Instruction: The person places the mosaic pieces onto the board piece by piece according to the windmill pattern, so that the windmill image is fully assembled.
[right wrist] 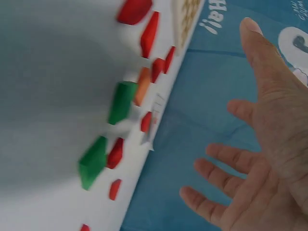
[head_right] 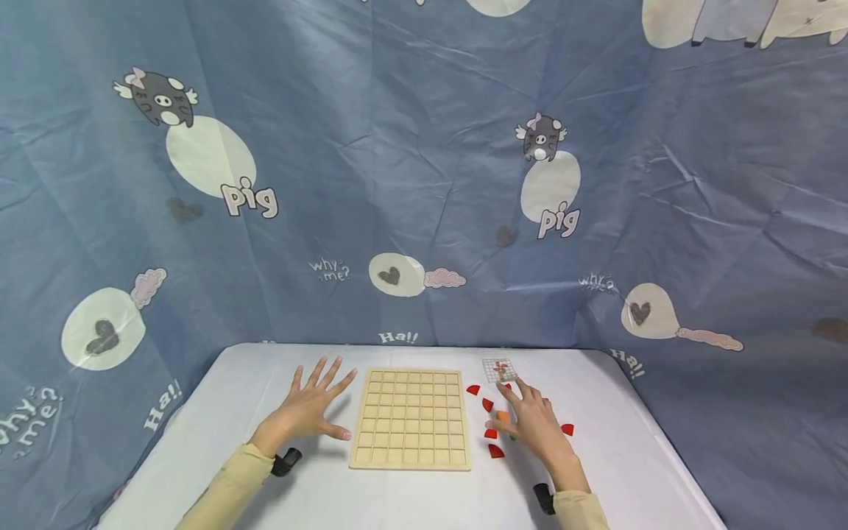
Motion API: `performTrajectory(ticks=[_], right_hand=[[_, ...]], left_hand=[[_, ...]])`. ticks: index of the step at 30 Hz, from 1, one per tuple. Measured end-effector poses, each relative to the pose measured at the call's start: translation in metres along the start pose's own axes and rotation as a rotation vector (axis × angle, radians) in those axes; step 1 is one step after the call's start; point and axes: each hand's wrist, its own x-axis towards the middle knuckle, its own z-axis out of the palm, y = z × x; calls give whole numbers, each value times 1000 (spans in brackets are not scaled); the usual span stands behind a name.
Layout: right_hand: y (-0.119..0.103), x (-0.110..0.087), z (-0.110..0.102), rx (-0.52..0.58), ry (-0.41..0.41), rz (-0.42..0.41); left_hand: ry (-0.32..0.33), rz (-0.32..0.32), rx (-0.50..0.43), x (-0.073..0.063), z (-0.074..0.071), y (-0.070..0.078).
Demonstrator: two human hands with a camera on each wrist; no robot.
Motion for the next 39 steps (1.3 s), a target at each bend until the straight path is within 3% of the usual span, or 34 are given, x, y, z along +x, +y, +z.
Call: performTrajectory(ticks=[12,20,31,39], right_hand=[[1,-5,22,121,-94,-5],[-2,-6,30,186,-124,52],[-2,-5,34,227,-111,-15],[-3,-2,39,234,-154,16]], left_hand=[[-86,100,-16,0,27,1],[-160,147,-144,3,36,0],[-189,157,-204,11,46,-6],[-223,121,-239,15,51,-6]])
